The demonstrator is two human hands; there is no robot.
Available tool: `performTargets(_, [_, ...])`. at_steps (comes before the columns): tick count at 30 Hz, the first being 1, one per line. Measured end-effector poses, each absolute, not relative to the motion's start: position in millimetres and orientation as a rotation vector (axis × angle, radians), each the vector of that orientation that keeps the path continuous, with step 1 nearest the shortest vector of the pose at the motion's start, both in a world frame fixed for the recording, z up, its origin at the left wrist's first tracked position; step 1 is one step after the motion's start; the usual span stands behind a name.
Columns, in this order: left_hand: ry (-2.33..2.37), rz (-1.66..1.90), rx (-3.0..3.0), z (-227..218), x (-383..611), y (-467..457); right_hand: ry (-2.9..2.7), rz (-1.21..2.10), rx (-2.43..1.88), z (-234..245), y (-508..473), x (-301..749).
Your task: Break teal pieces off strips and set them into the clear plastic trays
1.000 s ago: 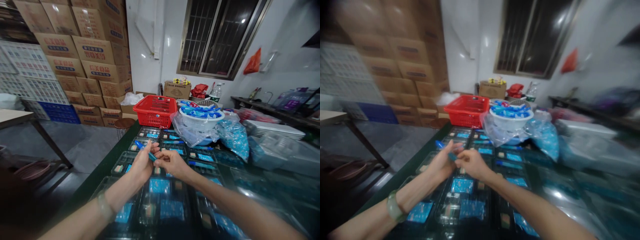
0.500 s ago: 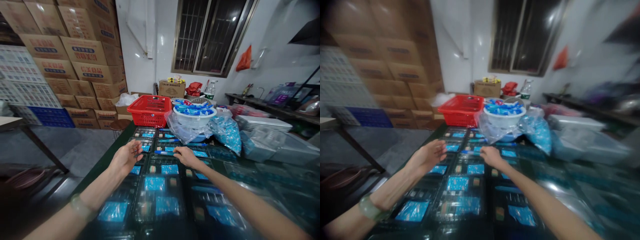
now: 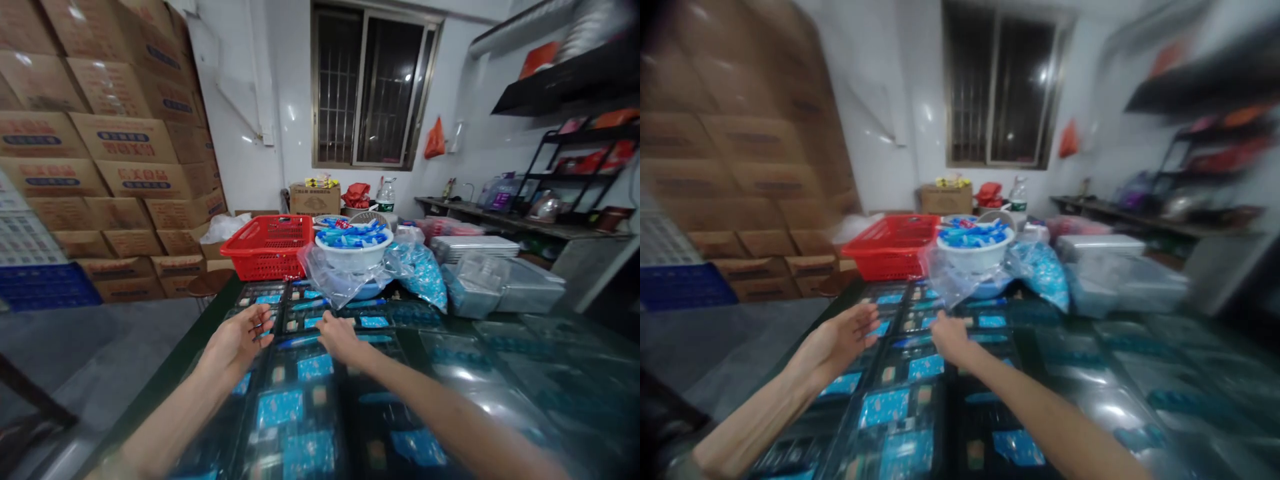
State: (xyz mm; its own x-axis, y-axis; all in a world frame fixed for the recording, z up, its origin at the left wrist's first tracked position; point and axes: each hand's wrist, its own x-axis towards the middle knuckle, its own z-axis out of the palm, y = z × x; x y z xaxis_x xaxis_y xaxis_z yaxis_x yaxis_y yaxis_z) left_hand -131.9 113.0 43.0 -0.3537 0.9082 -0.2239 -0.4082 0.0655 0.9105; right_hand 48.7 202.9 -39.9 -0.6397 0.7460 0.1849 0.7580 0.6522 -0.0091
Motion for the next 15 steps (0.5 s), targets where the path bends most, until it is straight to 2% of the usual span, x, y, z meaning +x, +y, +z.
performTargets(4, [1.162,1.493,0.853,58,-94,131,-2.686,-0.124,-1.16,-32,182,75])
performTargets(8, [1.298,1.478,1.596,79,-50,165,-2.693,-0.112,-1.098,-24,158,120])
performTargets(12, [1.411,1.492,2.0,114,-26,234,-2.611,0.026,-1.148,-19,140,174])
performTargets(15, [1.437,1.315,2.196,138,-18,300,-2.586,0.154,-1.186,-28,137,215])
